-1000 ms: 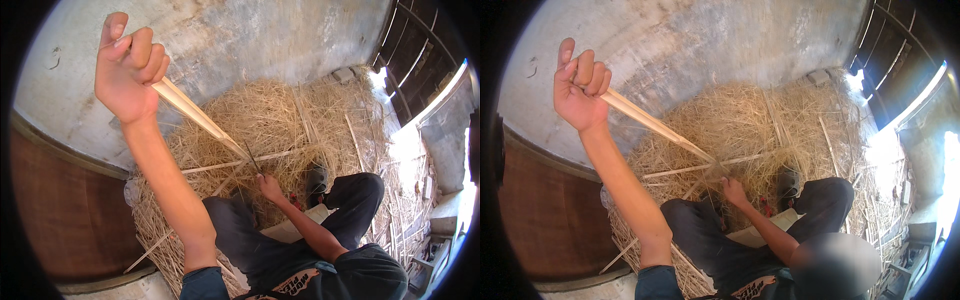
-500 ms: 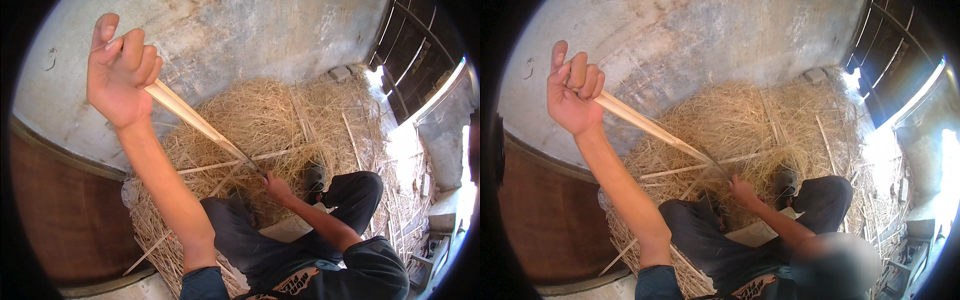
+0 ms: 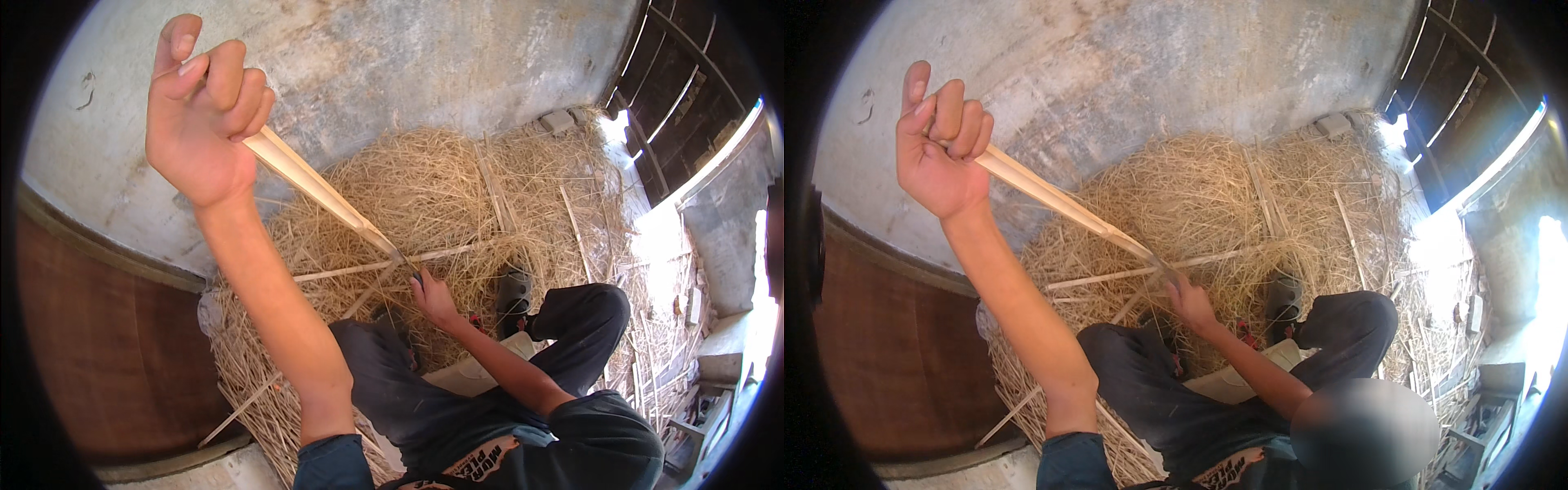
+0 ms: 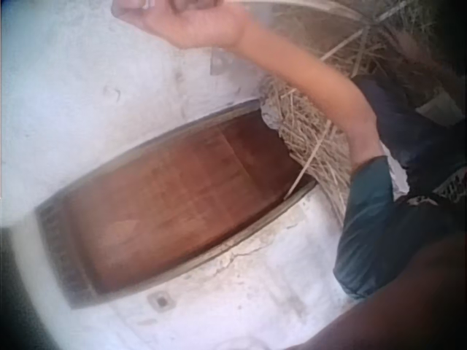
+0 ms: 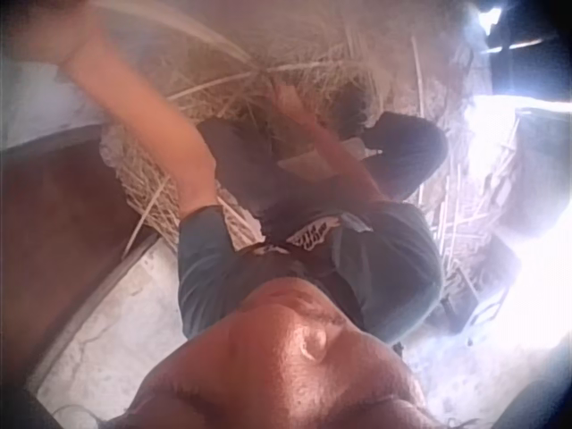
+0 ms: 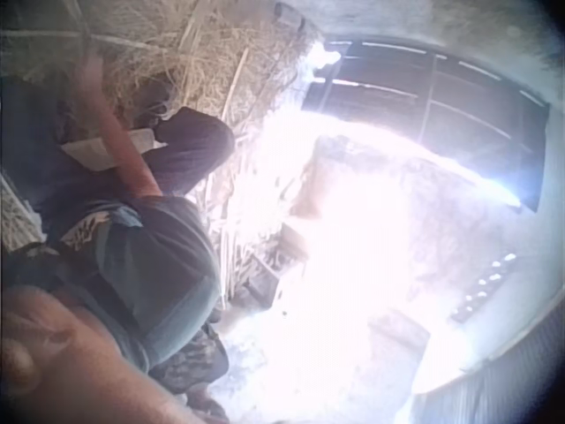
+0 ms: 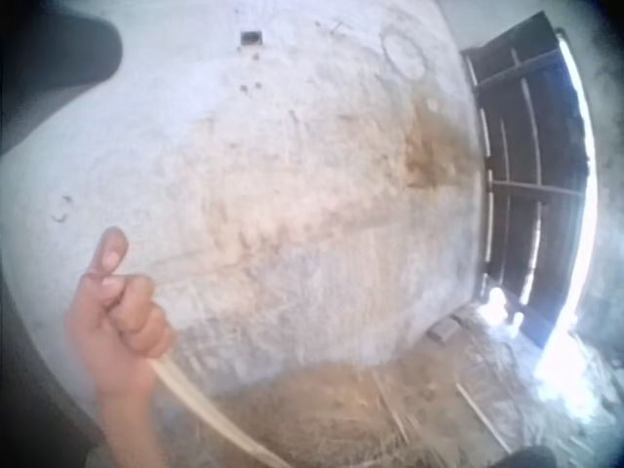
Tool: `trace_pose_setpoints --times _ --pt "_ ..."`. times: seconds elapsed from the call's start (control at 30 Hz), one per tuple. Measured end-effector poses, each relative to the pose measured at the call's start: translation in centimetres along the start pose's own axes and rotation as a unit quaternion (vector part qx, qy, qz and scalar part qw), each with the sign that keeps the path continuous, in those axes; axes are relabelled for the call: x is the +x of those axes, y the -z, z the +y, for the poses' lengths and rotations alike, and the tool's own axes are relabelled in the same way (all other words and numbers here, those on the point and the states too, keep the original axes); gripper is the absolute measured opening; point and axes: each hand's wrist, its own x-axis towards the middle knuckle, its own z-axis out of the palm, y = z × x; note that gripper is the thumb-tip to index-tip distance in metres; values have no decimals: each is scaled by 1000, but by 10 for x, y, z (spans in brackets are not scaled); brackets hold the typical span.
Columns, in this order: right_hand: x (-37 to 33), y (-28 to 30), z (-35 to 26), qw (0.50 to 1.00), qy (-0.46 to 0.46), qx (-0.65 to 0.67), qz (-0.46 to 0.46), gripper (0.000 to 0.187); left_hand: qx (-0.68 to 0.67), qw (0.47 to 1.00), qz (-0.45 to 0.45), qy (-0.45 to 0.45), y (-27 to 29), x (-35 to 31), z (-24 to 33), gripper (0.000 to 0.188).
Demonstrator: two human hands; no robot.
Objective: The person sits on a straw-covered floor and uses a large knife to split and shape a long piece of bamboo. They repeatedly strike the bamboo to split it lengthwise and then use a red utility knife to refine the edges and smooth the surface.
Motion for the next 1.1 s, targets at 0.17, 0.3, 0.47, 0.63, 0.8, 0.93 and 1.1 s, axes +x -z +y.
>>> trace_pose_setpoints --times 0.17,0.3,0.47,0.63,0.8,0.93,1.1 --pt "0 -38 76 989 -68 -130 -18 35 29 998 46 -15 4 -9 11 15" --pt "-3 -35 79 977 -50 -203 -41 35 89 986 138 -32 17 -17 19 19" --pt "11 -6 98 947 30 -310 -81 37 130 982 138 -6 -5 -21 29 24" --pt "46 39 111 924 124 -334 -139 39 99 994 52 14 2 -17 26 41" --pt "41 49 103 954 84 -252 -140 45 95 973 207 -42 -20 -35 -6 77" --pt "24 31 112 969 20 -198 -146 48 297 884 343 114 11 -91 -75 87" --pt "7 9 116 979 41 -166 -110 40 283 913 264 131 53 -181 -139 57"
